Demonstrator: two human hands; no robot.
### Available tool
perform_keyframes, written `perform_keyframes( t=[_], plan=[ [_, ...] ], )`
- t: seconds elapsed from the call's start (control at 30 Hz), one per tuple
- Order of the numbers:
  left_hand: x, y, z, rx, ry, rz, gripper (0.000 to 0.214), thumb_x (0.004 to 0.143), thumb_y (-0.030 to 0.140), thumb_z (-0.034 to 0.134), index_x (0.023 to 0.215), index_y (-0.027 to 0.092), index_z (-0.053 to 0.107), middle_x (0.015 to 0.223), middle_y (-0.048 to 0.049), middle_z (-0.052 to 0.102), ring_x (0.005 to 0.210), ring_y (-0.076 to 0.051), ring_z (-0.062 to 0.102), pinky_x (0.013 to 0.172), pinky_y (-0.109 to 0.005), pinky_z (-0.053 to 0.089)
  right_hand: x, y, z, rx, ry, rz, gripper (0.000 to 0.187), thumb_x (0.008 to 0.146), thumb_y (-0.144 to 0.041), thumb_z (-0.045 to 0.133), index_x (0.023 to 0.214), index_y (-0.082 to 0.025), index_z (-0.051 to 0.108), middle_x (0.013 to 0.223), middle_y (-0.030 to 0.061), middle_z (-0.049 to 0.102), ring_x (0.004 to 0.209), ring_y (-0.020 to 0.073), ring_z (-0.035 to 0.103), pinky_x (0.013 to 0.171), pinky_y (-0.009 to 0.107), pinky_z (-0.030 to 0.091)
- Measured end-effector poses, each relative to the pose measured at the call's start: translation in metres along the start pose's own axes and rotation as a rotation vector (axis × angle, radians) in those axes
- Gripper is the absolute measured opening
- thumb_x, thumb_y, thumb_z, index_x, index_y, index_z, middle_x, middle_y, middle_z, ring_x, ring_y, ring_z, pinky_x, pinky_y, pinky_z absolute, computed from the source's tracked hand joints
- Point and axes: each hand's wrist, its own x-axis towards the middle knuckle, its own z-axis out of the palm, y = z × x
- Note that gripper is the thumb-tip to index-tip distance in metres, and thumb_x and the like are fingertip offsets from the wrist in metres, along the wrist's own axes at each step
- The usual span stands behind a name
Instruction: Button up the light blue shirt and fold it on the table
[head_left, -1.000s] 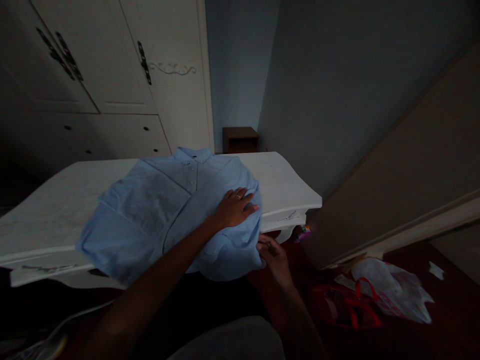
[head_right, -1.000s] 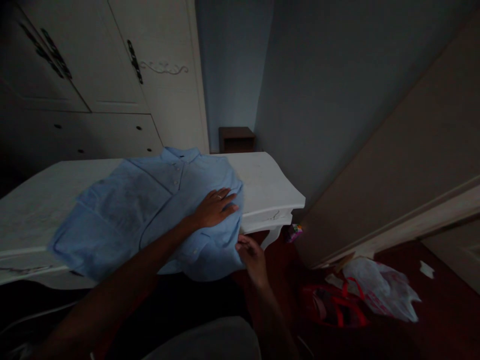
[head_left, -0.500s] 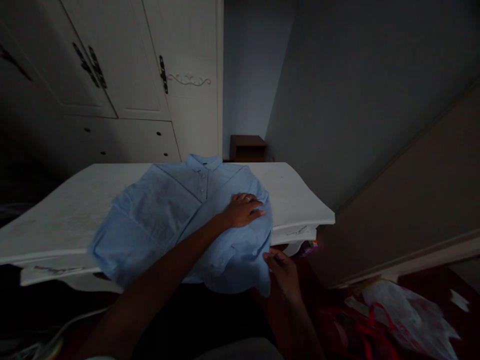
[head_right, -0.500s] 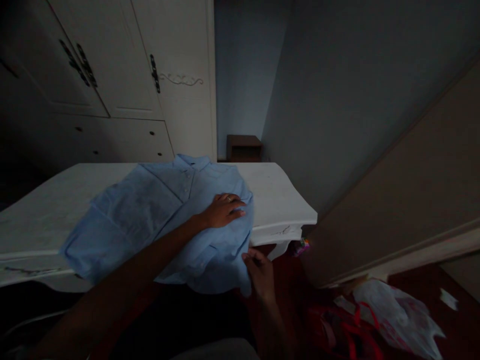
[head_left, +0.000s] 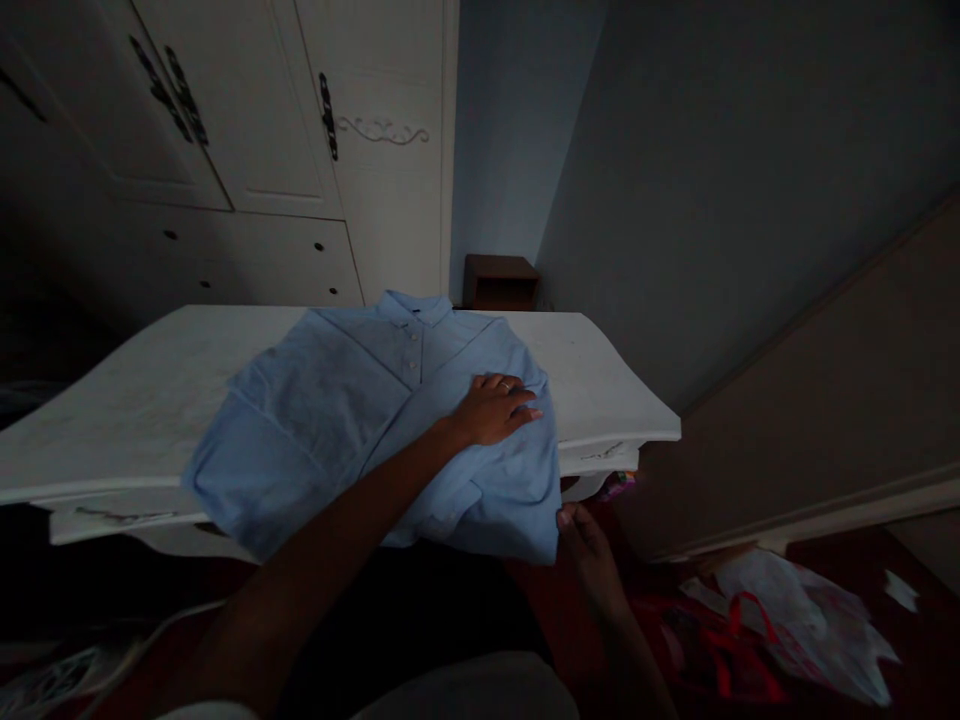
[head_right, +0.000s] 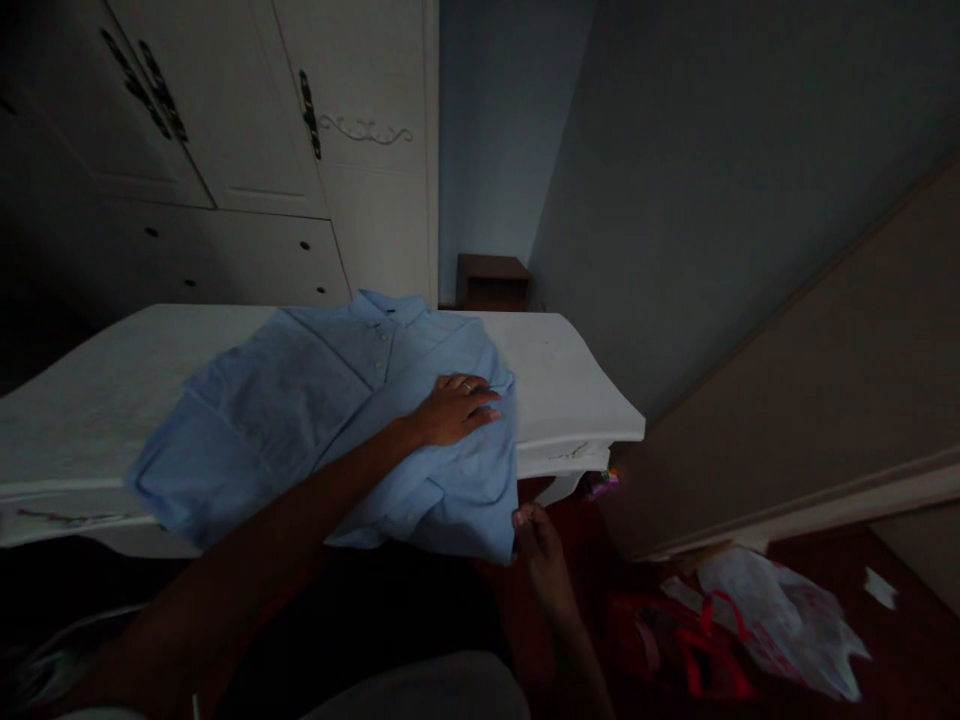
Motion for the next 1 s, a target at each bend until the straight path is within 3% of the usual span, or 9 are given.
perform_keyframes(
  t=[0.2,0.33,0.4,0.5,0.6,0.67,0.73,0.83,1.0],
  plan=[
    [0.009,-0.003,-0.006,-0.206,-0.05,-0.064,0.041,0.101,0.045,0.033,0.118,0.027,0.066,0.128,-0.0038,0.063,0.121,-0.022,0.054,0.104,-0.043,0.039,-0.007,0.02,-0.001,0.031,-0.113,0.023,0.038,0.069,-0.048,0.08,0.094,-0.023,0.068,0.085,0.0052,0.069,0.08,0.0226,0.063,0.074,0.034,0.05],
    [-0.015,0.001,-0.032,-0.488,0.162,0.025,0.04,0.102,0.038,0.035,0.116,0.016,0.065,0.123,-0.0091,0.066,0.12,-0.017,0.057,0.106,-0.033,0.042,-0.008,0.037,0.001,0.042,-0.19,0.06,0.044,0.066,-0.042,0.083,0.104,-0.022,0.072,0.104,0.0107,0.073,0.097,0.0309,0.066,0.086,0.045,0.05],
    [-0.048,0.009,-0.048,-0.519,0.344,0.028,0.038,0.1,0.041,0.041,0.115,0.017,0.066,0.123,-0.0096,0.066,0.12,-0.019,0.057,0.105,-0.035,0.044,-0.008,0.047,0.001,-0.025,-0.208,0.069,0.041,0.067,-0.041,0.082,0.101,-0.02,0.074,0.102,0.0109,0.074,0.097,0.0327,0.066,0.087,0.047,0.05],
    [-0.116,0.021,-0.058,-0.457,0.644,-0.152,0.033,0.099,0.039,0.043,0.1,0.021,0.07,0.102,-0.0064,0.072,0.102,-0.019,0.065,0.092,-0.037,0.052,-0.007,0.063,0.0,-0.134,-0.204,0.08,0.035,0.065,-0.042,0.081,0.091,-0.018,0.078,0.093,0.0098,0.076,0.089,0.033,0.067,0.082,0.047,0.052],
    [-0.19,0.023,-0.044,-0.332,1.073,-0.512,0.03,0.097,0.037,0.046,0.083,0.02,0.067,0.078,-0.0027,0.068,0.078,-0.017,0.065,0.073,-0.032,0.053,-0.003,0.077,-0.001,-0.166,-0.159,0.101,0.035,0.062,-0.045,0.081,0.085,-0.019,0.078,0.087,0.0089,0.076,0.084,0.0327,0.068,0.078,0.045,0.054],
    [-0.236,0.016,-0.025,-0.245,1.26,-0.717,0.025,0.095,0.033,0.049,0.08,0.019,0.065,0.072,-0.001,0.065,0.072,-0.016,0.063,0.071,-0.03,0.052,0.001,0.085,-0.003,-0.198,-0.159,0.121,0.035,0.06,-0.046,0.082,0.085,-0.021,0.079,0.088,0.0088,0.077,0.086,0.0328,0.068,0.077,0.044,0.055],
    [-0.276,0.004,-0.006,-0.159,1.233,-0.868,0.022,0.092,0.031,0.051,0.083,0.019,0.066,0.075,-0.0015,0.065,0.074,-0.016,0.062,0.073,-0.031,0.051,0.004,0.09,-0.006,-0.25,-0.175,0.131,0.034,0.059,-0.046,0.081,0.083,-0.022,0.079,0.089,0.0081,0.077,0.086,0.0324,0.068,0.077,0.044,0.055],
    [-0.325,-0.018,0.017,-0.078,1.006,-1.064,0.02,0.086,0.033,0.053,0.092,0.019,0.066,0.09,-0.0057,0.066,0.087,-0.021,0.063,0.082,-0.036,0.051,0.004,0.09,-0.011,-0.306,-0.188,0.126,0.026,0.059,-0.045,0.081,0.07,-0.022,0.078,0.077,0.006,0.076,0.073,0.0305,0.067,0.069,0.043,0.054],
    [-0.367,-0.051,0.041,-0.19,0.788,-1.271,0.05,0.069,0.035,0.065,0.116,0.017,0.059,0.119,-0.0134,0.062,0.115,-0.032,0.057,0.098,-0.047,0.047,-0.003,0.076,-0.013,-0.362,-0.196,0.153,0.029,0.058,-0.044,0.081,0.066,-0.017,0.076,0.066,0.0054,0.071,0.061,0.0265,0.061,0.056,0.039,0.05]
  ],
)
